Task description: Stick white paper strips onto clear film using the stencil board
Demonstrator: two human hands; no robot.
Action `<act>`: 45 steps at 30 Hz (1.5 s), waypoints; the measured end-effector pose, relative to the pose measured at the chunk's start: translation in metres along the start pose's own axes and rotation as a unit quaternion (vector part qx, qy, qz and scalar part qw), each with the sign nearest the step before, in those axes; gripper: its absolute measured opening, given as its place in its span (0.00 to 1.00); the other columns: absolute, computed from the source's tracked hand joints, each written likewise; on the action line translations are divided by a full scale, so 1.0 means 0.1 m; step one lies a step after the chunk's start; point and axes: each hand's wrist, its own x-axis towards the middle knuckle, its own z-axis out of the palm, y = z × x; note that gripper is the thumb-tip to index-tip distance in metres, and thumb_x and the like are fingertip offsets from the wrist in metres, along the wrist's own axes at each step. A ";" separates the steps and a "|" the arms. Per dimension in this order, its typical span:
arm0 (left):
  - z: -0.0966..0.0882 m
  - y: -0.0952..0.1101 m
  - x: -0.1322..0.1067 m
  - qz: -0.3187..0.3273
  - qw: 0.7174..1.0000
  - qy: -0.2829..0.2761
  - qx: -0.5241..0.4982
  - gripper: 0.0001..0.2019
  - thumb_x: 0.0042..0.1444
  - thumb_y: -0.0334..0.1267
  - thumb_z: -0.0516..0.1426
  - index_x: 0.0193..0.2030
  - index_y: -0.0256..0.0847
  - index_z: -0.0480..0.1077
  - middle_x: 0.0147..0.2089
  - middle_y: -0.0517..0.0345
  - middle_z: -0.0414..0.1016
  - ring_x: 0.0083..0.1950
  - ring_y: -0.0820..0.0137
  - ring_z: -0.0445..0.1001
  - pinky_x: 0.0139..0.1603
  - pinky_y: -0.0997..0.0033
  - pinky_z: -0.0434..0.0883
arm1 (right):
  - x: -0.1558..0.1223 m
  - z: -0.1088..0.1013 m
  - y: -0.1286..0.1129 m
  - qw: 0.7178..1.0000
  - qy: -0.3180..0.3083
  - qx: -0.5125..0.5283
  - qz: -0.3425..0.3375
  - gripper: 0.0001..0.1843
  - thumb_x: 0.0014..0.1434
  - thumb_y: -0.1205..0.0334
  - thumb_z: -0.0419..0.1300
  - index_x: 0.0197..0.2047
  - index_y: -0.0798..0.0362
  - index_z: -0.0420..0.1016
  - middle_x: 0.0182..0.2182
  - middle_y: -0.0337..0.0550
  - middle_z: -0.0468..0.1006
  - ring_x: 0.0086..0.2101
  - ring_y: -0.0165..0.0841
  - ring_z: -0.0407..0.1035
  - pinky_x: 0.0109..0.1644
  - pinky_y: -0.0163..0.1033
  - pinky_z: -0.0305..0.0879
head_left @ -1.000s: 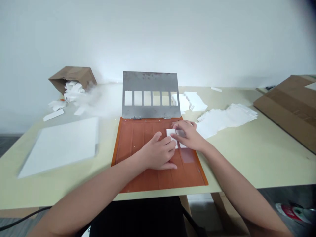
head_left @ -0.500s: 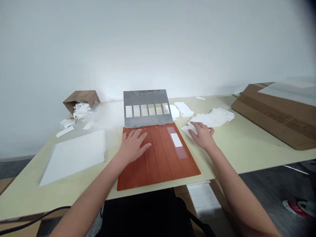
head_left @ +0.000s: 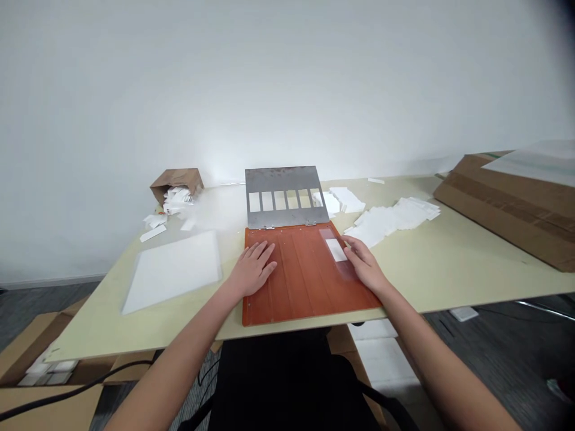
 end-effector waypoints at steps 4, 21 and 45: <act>-0.02 -0.09 -0.10 0.001 1.000 0.004 -0.003 0.31 0.70 0.53 0.37 0.74 0.42 0.52 0.76 0.50 0.50 0.75 0.55 0.51 0.74 0.48 0.51 | -0.07 0.06 -0.05 0.999 -0.015 0.031 0.016 0.24 0.64 0.41 0.53 0.57 0.44 0.71 0.57 0.45 0.72 0.59 0.42 0.65 0.67 0.53 0.58; -0.21 -0.21 -0.34 -0.009 1.000 -0.002 0.000 0.30 0.70 0.52 0.39 0.73 0.40 0.51 0.74 0.47 0.54 0.74 0.57 0.55 0.72 0.51 0.55 | -0.19 0.26 -0.29 0.996 -0.073 0.038 -0.014 0.21 0.64 0.45 0.54 0.56 0.44 0.69 0.60 0.46 0.70 0.62 0.41 0.62 0.68 0.53 0.55; -0.25 0.83 0.47 0.218 0.969 -0.068 -0.096 0.15 0.64 0.45 0.57 0.54 0.44 0.72 0.55 0.51 0.74 0.58 0.58 0.69 0.66 0.40 0.54 | 0.86 -0.12 -0.19 0.930 -0.276 -0.138 -0.199 0.13 0.59 0.49 0.63 0.45 0.45 0.80 0.44 0.44 0.80 0.46 0.42 0.72 0.52 0.52 0.62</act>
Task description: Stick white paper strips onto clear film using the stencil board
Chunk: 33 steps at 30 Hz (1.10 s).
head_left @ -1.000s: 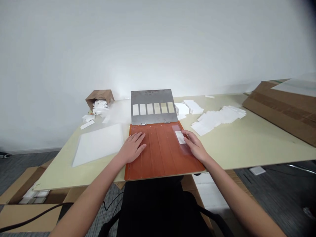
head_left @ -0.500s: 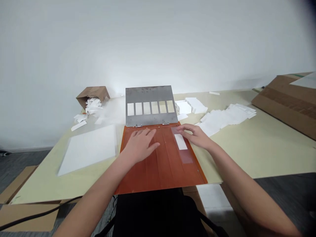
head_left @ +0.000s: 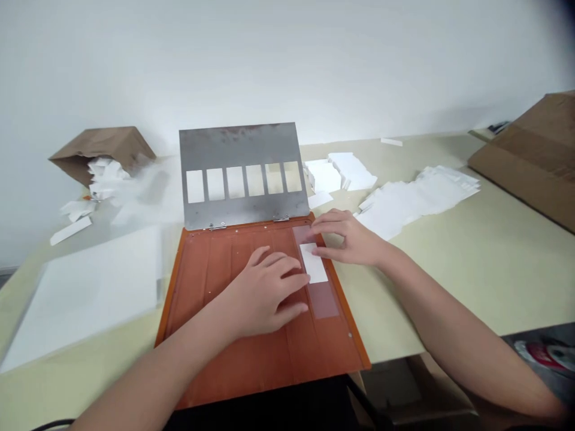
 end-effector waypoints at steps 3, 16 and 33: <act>0.02 0.05 -0.05 0.021 0.999 -0.026 -0.001 0.19 0.63 0.48 0.58 0.58 0.46 0.70 0.56 0.48 0.72 0.58 0.55 0.68 0.63 0.35 0.53 | -0.06 -0.07 -0.03 0.998 -0.048 -0.027 0.026 0.26 0.51 0.40 0.68 0.50 0.43 0.79 0.49 0.45 0.77 0.49 0.46 0.69 0.54 0.54 0.59; 0.12 0.12 -0.09 0.052 0.998 -0.028 0.017 0.22 0.62 0.57 0.55 0.54 0.46 0.73 0.49 0.48 0.70 0.50 0.55 0.66 0.53 0.45 0.57 | -0.11 -0.08 -0.11 0.990 -0.094 -0.097 0.034 0.34 0.46 0.32 0.67 0.50 0.44 0.78 0.47 0.45 0.75 0.45 0.46 0.67 0.47 0.50 0.51; 0.10 0.15 -0.08 0.056 0.997 -0.027 0.034 0.24 0.61 0.58 0.56 0.56 0.45 0.73 0.47 0.48 0.70 0.48 0.56 0.66 0.54 0.46 0.58 | -0.12 -0.08 -0.13 0.990 -0.088 -0.108 0.022 0.36 0.43 0.31 0.68 0.51 0.44 0.78 0.48 0.46 0.77 0.44 0.46 0.68 0.49 0.54 0.51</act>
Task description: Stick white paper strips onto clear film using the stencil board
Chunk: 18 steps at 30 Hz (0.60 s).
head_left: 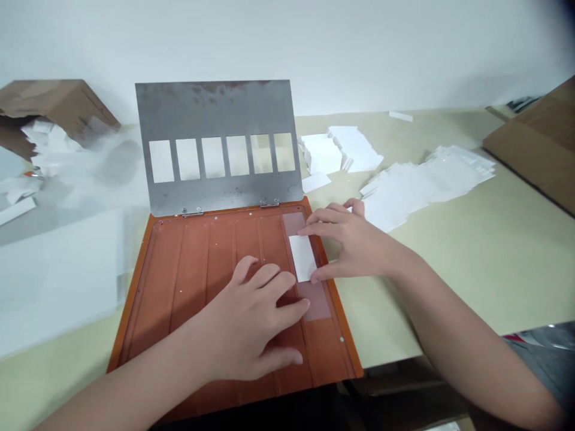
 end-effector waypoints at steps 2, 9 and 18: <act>0.00 0.00 0.00 -0.003 1.000 0.000 -0.004 0.24 0.60 0.58 0.56 0.56 0.46 0.73 0.46 0.49 0.70 0.48 0.56 0.66 0.54 0.46 0.58 | 0.00 0.00 0.00 1.000 0.001 -0.002 0.002 0.36 0.43 0.31 0.68 0.51 0.44 0.77 0.48 0.46 0.77 0.44 0.46 0.68 0.50 0.54 0.51; 0.00 0.00 -0.01 -0.006 1.000 -0.011 -0.005 0.23 0.61 0.58 0.56 0.55 0.46 0.72 0.47 0.49 0.70 0.48 0.56 0.65 0.54 0.46 0.58 | 0.00 -0.01 -0.01 1.000 -0.013 0.005 0.011 0.36 0.44 0.31 0.68 0.51 0.45 0.78 0.49 0.45 0.76 0.45 0.47 0.68 0.52 0.56 0.49; -0.01 0.02 -0.01 -0.004 1.000 -0.009 -0.011 0.23 0.62 0.57 0.55 0.56 0.45 0.72 0.47 0.50 0.70 0.48 0.56 0.66 0.54 0.46 0.57 | 0.01 -0.08 -0.09 0.998 -0.039 0.001 0.040 0.35 0.46 0.34 0.69 0.53 0.45 0.78 0.50 0.46 0.76 0.47 0.47 0.67 0.53 0.54 0.47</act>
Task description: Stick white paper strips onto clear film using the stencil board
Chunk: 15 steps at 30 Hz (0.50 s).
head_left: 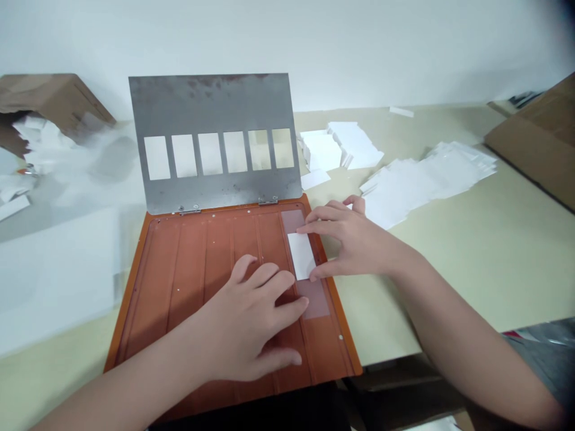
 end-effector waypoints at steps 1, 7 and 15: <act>0.00 0.00 0.00 0.002 1.000 0.003 0.002 0.23 0.62 0.57 0.55 0.56 0.45 0.72 0.47 0.50 0.70 0.49 0.56 0.66 0.54 0.46 0.57 | 0.00 0.00 0.00 1.000 0.000 -0.002 -0.001 0.35 0.46 0.34 0.68 0.53 0.45 0.78 0.50 0.47 0.76 0.47 0.47 0.67 0.53 0.54 0.47; 0.02 -0.01 0.00 0.006 1.000 0.022 0.010 0.23 0.62 0.56 0.56 0.56 0.45 0.72 0.46 0.51 0.70 0.48 0.57 0.66 0.54 0.48 0.56 | -0.01 0.02 0.02 1.000 0.005 -0.006 -0.004 0.34 0.47 0.34 0.67 0.53 0.45 0.79 0.50 0.47 0.76 0.46 0.46 0.67 0.51 0.52 0.47; 0.03 -0.01 -0.01 0.017 0.999 0.030 0.009 0.23 0.63 0.56 0.55 0.56 0.43 0.72 0.46 0.50 0.71 0.48 0.56 0.66 0.53 0.47 0.55 | -0.01 0.01 0.02 1.000 0.010 -0.006 -0.010 0.34 0.47 0.34 0.67 0.53 0.46 0.79 0.50 0.47 0.76 0.46 0.46 0.67 0.51 0.52 0.46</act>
